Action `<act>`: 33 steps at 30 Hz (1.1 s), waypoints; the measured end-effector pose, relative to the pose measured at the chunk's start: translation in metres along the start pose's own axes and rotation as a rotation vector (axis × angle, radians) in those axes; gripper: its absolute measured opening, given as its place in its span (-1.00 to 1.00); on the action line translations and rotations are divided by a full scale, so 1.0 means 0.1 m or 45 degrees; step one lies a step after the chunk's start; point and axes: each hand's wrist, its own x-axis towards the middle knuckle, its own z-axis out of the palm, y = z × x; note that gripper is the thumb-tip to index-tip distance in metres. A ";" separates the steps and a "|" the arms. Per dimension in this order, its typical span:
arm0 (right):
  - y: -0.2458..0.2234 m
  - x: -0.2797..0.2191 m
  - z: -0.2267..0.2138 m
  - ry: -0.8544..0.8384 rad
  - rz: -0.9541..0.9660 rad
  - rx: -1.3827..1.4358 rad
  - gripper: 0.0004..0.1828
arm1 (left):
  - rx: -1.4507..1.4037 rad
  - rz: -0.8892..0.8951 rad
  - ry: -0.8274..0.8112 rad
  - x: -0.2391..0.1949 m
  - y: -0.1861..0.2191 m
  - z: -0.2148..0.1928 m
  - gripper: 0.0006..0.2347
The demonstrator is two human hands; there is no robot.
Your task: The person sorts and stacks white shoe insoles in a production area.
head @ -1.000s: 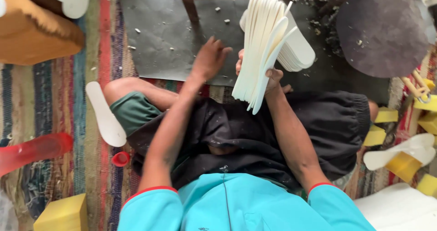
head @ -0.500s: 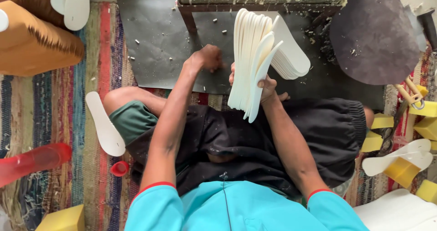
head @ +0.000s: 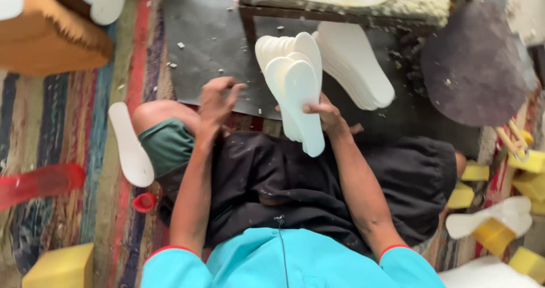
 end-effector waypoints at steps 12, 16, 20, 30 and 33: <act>0.11 -0.06 0.06 0.092 -0.159 0.131 0.01 | 0.957 -0.684 0.367 -2.40 -1.75 -0.89 -0.38; 0.06 -0.14 0.12 0.096 -0.180 0.137 -0.03 | 0.456 -1.124 0.638 -1.98 -0.99 -1.08 -0.43; 0.08 -0.10 0.08 0.218 -0.156 0.051 -0.10 | 0.091 -0.767 1.058 -1.87 -0.94 -1.30 -0.59; -0.41 0.05 1.38 -0.162 -0.875 -2.102 -0.28 | -0.188 -0.087 0.310 -0.55 0.77 -1.20 -0.83; -0.48 0.09 1.30 -0.146 -0.898 -2.190 -0.32 | -0.314 0.546 -0.342 -0.31 0.78 -0.92 -0.67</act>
